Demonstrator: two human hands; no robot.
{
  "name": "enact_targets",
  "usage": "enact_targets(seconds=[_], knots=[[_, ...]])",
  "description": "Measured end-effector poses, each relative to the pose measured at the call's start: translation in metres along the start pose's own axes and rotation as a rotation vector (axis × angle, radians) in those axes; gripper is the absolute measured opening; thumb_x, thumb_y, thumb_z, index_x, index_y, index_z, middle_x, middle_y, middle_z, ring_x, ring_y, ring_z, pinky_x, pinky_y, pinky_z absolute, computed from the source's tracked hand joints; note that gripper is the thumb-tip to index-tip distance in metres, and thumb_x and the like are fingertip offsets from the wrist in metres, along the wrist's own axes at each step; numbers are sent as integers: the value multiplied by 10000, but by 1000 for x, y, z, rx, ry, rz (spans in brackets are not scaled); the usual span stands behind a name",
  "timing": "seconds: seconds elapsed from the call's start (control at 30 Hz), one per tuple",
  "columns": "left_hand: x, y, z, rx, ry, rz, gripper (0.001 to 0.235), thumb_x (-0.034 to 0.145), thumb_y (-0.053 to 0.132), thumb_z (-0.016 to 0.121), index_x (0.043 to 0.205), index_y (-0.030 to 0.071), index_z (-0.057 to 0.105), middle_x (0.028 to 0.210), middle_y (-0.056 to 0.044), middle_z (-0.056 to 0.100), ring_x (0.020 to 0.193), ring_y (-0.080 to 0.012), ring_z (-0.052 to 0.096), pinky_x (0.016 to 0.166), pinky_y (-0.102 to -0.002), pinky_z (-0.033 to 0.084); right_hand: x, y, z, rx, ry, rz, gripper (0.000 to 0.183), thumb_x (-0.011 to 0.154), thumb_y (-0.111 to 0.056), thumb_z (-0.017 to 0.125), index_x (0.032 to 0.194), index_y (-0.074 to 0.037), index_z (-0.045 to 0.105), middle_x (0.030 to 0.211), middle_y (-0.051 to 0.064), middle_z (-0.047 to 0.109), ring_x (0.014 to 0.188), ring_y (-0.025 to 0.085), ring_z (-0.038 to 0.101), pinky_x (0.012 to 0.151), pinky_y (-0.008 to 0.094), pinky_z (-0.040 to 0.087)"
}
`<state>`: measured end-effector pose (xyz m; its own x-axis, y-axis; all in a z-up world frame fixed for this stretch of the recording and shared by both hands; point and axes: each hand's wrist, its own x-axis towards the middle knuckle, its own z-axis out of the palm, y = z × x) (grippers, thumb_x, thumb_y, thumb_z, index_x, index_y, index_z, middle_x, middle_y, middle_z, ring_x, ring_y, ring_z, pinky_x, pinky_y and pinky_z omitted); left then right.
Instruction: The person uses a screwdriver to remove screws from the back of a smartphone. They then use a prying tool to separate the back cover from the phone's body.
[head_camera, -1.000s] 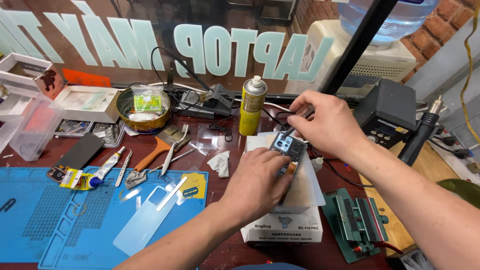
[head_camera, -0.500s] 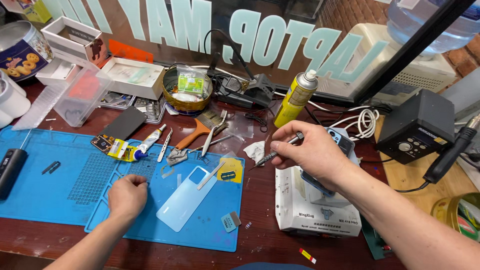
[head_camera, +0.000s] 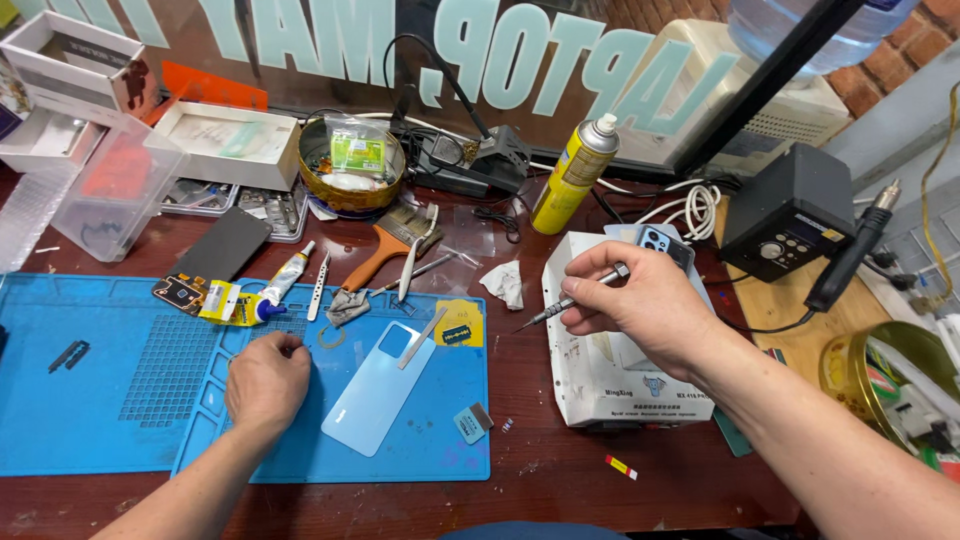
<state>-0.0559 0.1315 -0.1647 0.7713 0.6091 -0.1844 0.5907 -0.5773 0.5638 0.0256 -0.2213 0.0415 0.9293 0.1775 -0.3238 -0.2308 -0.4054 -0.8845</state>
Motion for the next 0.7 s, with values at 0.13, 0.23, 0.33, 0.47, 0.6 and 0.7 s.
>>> enact_targets(seconds=[0.13, 0.23, 0.33, 0.47, 0.6, 0.7], knots=[[8, -1, 3, 64, -71, 11, 235, 927, 276, 684, 1105, 191, 813, 1034, -133, 789, 1001, -334, 734, 925, -479, 565, -7, 0, 2, 26, 25, 34, 246, 909, -109, 684, 1116, 24, 667, 979, 128, 707, 798, 213, 754, 720, 345, 652], [13, -2, 12, 89, -41, 68, 210, 922, 242, 678, 1050, 136, 806, 1108, -142, 752, 1004, -358, 722, 884, -503, 569, -13, 2, 2, 34, 40, 39, 247, 913, -111, 681, 1118, 25, 663, 985, 128, 703, 801, 214, 755, 719, 343, 653], [20, -2, 19, 114, -30, 82, 192, 928, 234, 676, 1023, 99, 773, 1108, -178, 746, 1024, -386, 703, 878, -507, 562, -17, 4, 4, 42, 40, 38, 244, 910, -104, 684, 1113, 30, 665, 990, 128, 706, 800, 218, 756, 716, 345, 656], [23, 7, 18, 31, 73, 124, 177, 882, 195, 689, 948, 42, 750, 1012, -207, 734, 950, -407, 704, 838, -512, 559, -24, 15, -3, 73, 32, -19, 233, 898, -81, 692, 1098, 38, 671, 990, 115, 676, 800, 220, 762, 707, 348, 661], [9, 43, -1, -139, 138, 207, 161, 850, 136, 707, 948, 15, 744, 877, -181, 756, 848, -345, 736, 818, -458, 571, -28, 25, -20, 120, 59, -49, 217, 890, -64, 693, 1082, 35, 671, 972, 118, 693, 790, 216, 764, 690, 346, 658], [-21, 102, 2, -489, -28, 133, 198, 861, 32, 688, 1057, 3, 686, 858, -131, 762, 757, -250, 765, 699, -381, 613, -30, 32, -40, 215, 93, -63, 203, 903, -71, 689, 1079, 28, 672, 961, 109, 709, 803, 202, 753, 698, 332, 642]])
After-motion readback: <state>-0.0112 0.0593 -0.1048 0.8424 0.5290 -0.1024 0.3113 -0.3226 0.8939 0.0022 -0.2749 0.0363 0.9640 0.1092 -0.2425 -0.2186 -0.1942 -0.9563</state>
